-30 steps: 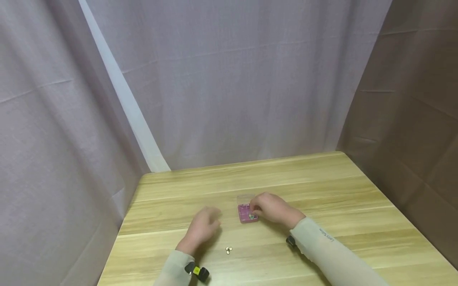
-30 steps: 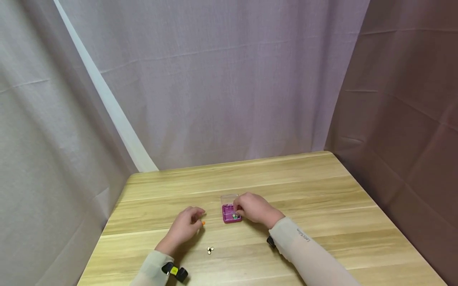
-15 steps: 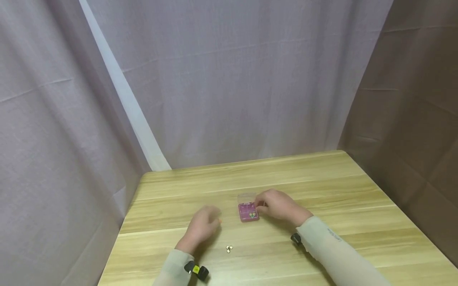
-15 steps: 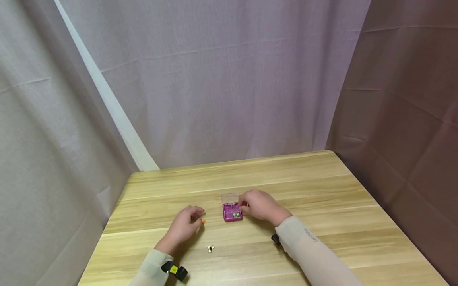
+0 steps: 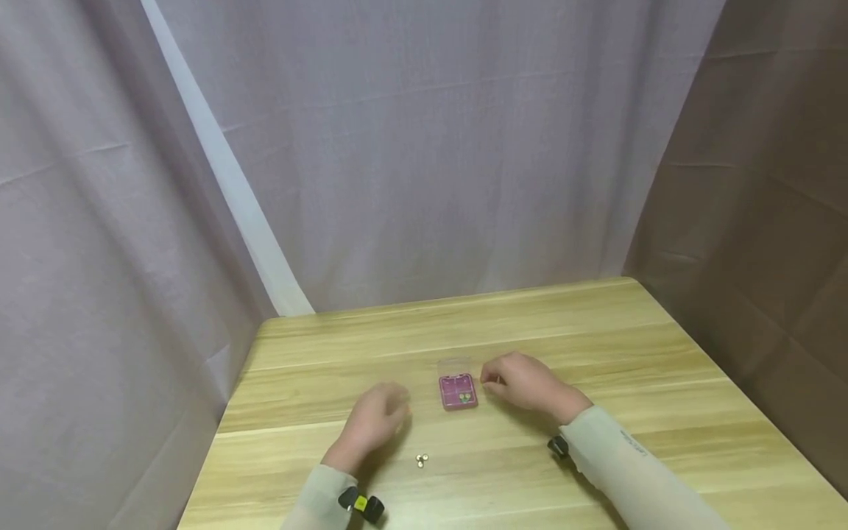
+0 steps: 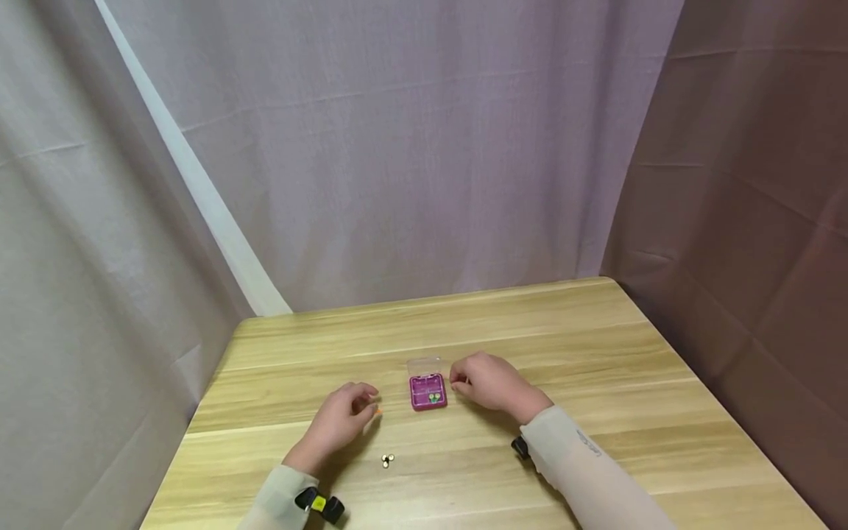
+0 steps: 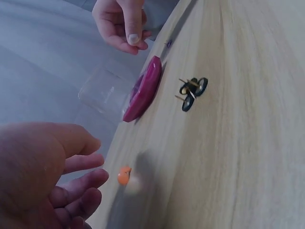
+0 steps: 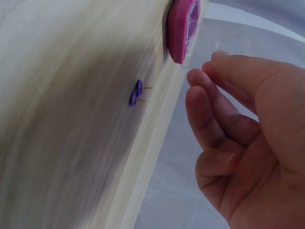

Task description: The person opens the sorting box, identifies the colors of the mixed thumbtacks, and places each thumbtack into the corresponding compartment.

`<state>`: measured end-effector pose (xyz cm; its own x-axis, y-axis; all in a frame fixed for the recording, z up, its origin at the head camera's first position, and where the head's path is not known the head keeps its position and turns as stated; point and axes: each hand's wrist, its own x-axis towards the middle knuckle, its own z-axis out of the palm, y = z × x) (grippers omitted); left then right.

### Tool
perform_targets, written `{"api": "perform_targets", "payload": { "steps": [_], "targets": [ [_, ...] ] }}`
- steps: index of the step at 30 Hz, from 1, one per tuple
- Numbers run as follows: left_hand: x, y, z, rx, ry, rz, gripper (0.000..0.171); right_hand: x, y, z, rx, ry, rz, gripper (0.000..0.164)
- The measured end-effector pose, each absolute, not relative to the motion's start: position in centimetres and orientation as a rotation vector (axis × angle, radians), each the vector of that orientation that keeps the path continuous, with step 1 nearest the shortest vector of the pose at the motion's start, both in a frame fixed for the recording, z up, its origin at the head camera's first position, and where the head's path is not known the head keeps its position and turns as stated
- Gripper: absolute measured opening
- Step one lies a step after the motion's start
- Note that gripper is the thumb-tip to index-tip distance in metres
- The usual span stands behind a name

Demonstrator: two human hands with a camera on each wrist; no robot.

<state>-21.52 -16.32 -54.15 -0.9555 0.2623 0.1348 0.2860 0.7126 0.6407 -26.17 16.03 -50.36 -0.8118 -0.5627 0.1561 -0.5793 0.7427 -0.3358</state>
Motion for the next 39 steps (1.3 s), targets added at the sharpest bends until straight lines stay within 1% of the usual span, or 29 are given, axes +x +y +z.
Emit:
{"api": "perform_targets", "payload": {
  "steps": [6,12,15,23,30,39],
  "targets": [
    [-20.9,-16.1,-53.2,-0.484,-2.929,-1.059,0.030,-25.6,16.6,-50.2,0.935,-2.902,0.594,0.009],
    [-20.3,-15.9,-52.4,-0.587,-2.974,-1.066,0.011,-25.1,17.1,-49.9,0.934,-2.933,0.606,0.009],
    [-20.0,-15.6,-52.1,-0.654,-2.981,-1.057,0.009,-25.1,17.5,-50.0,0.915,-2.925,0.606,0.007],
    [-19.0,-15.0,-51.6,-0.790,-3.056,-1.093,0.011,-25.4,17.9,-49.9,0.902,-2.916,0.588,0.006],
    [-18.7,-14.9,-52.3,-0.867,-3.053,-1.005,0.016,-25.1,17.7,-49.6,0.878,-2.929,0.636,0.006],
    [-19.0,-14.6,-52.6,-0.867,-3.061,-0.969,0.011,-25.5,17.5,-49.6,0.870,-2.922,0.656,0.005]
  ]
}}
